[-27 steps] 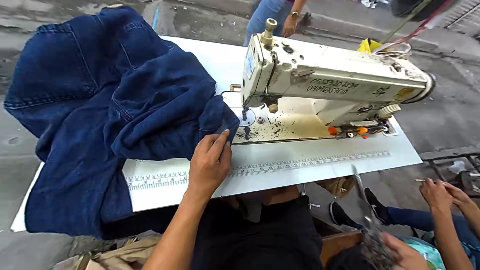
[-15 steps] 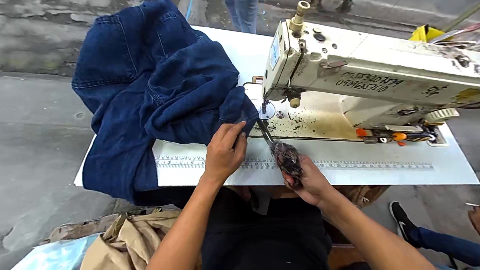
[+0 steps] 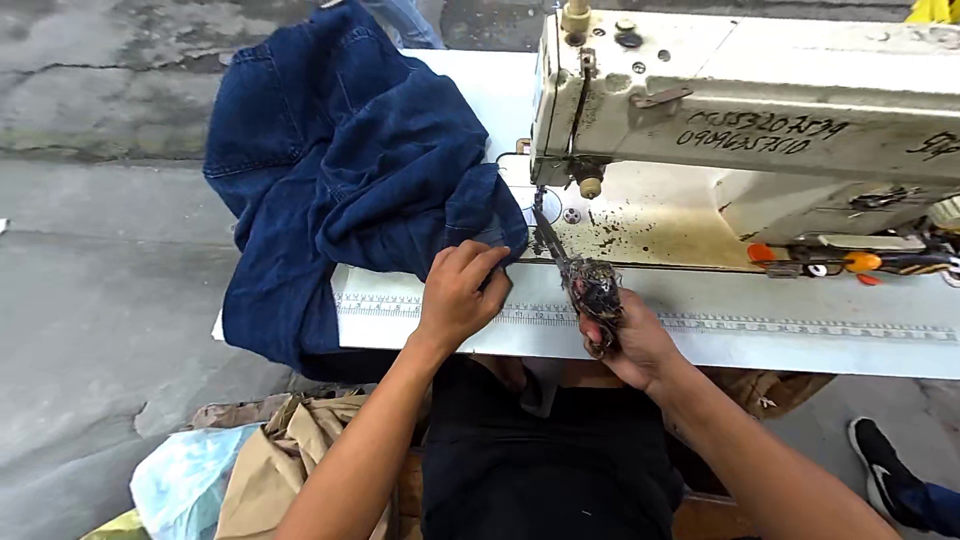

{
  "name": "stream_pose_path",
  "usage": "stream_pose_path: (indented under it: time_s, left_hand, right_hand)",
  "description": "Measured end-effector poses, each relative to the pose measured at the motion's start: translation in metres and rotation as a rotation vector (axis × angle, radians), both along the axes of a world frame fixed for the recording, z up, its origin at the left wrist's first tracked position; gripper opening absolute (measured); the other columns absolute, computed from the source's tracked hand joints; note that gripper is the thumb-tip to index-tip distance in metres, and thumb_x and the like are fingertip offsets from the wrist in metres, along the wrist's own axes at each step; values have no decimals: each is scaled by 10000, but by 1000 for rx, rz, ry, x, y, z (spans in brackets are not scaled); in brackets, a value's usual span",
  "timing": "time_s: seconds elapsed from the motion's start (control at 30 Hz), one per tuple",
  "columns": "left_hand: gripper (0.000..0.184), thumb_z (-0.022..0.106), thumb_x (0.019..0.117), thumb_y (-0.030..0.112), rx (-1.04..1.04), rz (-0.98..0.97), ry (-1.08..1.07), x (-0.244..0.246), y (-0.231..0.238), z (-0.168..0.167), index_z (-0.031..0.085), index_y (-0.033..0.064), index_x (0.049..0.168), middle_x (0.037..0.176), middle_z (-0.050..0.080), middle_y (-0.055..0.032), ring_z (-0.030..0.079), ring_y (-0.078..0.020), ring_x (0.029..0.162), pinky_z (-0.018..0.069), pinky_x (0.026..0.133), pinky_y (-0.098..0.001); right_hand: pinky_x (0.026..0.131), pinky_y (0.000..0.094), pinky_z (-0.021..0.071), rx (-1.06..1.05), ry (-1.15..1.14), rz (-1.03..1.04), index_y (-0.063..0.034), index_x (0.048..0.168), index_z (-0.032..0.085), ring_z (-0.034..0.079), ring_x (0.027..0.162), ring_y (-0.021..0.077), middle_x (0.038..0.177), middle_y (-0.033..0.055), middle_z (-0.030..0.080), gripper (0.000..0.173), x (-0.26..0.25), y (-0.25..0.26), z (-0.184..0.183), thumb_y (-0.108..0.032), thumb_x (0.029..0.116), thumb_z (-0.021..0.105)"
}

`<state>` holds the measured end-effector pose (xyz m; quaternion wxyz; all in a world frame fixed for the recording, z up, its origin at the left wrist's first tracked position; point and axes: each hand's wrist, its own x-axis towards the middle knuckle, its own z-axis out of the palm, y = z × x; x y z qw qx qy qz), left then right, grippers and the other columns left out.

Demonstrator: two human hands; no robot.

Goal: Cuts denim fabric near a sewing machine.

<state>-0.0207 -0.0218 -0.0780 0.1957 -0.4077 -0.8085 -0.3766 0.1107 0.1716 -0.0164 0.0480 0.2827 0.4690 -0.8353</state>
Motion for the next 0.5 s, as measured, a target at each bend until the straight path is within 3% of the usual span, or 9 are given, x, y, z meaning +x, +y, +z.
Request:
stream_pose_path:
  time_s: [0.07,0.1,0.17,0.23,0.27,0.3,0.37,0.43,0.5]
  left_hand:
    - [196,617,933,152,-75,-84,65,8,-12,9,765,79,1040,1017,718,-112,675,-241,962,510,881,-442]
    - [192,599,955,179,-146,-143,101,17,-23,17,761,104,1026,1031,725,-96,676,-238,963,508,882,-446]
    - [204,534,1021,229,-316,-249,113,45,-48,35,724,156,1037,1108,729,-45,661,-213,959,479,891,-419]
    - [227,488,1037,239,-456,-315,70,75,-68,41,701,164,1037,1162,722,-24,660,-201,972,468,927,-410]
    - [251,482,1024,238,-498,-339,39,85,-74,39,715,149,1042,1155,724,-31,670,-206,993,473,974,-425]
    - [278,479,1012,240,-516,-349,5,91,-78,35,731,126,1048,1142,726,-47,684,-213,1027,474,1033,-444]
    - [285,509,1010,227,-473,-305,-41,98,-79,30,754,81,1011,1092,741,-73,700,-218,1043,481,1069,-429]
    - [240,574,1013,202,-397,-160,-48,105,-72,33,761,55,974,1039,740,-91,700,-218,1011,522,1005,-372]
    - [232,635,1009,230,-359,2,-93,110,-60,37,777,46,1025,1047,726,-121,692,-229,984,560,900,-351]
  right_hand:
    - [517,170,523,305,131,141,-61,969,655,599,558,12,730,-35,670,189,19,13,-8,-52,999,469]
    - [577,182,549,544,224,233,-74,981,681,637,634,-1,788,-54,698,120,34,24,-13,-68,928,573]
    - [650,170,579,1051,391,355,-98,997,696,671,735,-37,845,-57,724,184,67,44,-16,-196,843,676]
    - [620,259,550,1447,543,402,-78,1027,727,665,702,89,798,42,727,265,89,60,-14,-278,867,662]
    - [571,309,484,1589,607,426,-76,1048,738,618,649,166,738,75,695,282,94,64,-12,-288,899,626]
    - [523,342,414,1695,656,468,-78,1076,752,560,596,216,676,82,646,306,95,66,-10,-298,939,589]
    - [457,383,372,1842,683,609,-73,1083,761,529,522,268,612,76,591,348,93,63,-11,-309,974,530]
    - [408,408,398,1883,689,724,-40,1022,749,561,476,296,578,88,584,362,88,61,-18,-311,950,522]
    - [399,398,382,1862,706,748,-42,996,750,547,459,278,562,77,572,374,83,64,-21,-326,943,512]
